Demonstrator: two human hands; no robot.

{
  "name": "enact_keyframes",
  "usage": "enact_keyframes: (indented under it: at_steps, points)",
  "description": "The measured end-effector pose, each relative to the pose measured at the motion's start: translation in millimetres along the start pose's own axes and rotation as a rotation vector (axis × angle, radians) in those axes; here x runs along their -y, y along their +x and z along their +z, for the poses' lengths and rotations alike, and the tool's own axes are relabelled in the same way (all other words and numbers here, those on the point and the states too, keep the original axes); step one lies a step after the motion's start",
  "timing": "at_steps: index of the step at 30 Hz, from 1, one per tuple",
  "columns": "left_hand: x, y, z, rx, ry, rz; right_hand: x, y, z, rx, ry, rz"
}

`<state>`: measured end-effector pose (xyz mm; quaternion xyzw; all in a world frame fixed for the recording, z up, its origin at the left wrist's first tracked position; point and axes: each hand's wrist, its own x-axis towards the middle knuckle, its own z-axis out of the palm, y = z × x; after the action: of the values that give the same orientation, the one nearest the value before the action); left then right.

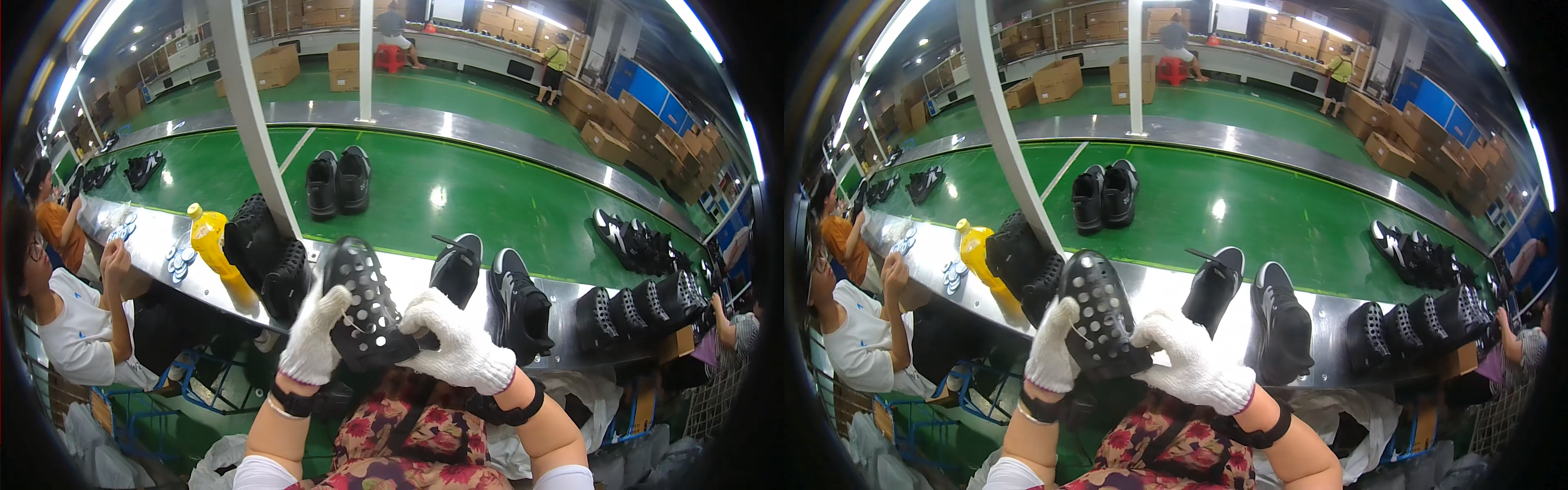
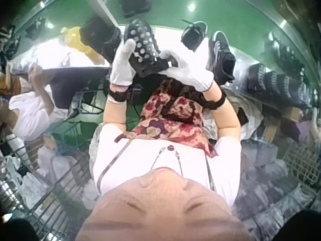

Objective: Inspecting and organizing athletic shoes on a factory production line.

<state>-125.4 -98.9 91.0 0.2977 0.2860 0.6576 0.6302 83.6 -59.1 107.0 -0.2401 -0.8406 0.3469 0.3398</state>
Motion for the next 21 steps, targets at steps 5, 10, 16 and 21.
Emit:
enact_keyframes:
  at_steps: [5,10,16,21]
  points:
    - [36,38,16,0.115,-0.043,-0.158,-14,-38,-29,-0.094,0.426,0.285]
    - [71,47,63,0.098,0.102,-0.08,-23,-60,-25,-0.319,0.069,0.463]
    - [80,44,77,0.299,0.718,0.221,-13,-82,-49,-0.612,0.46,0.525]
    - [94,51,43,0.578,1.481,0.599,-4,-147,-91,-0.608,0.498,0.767]
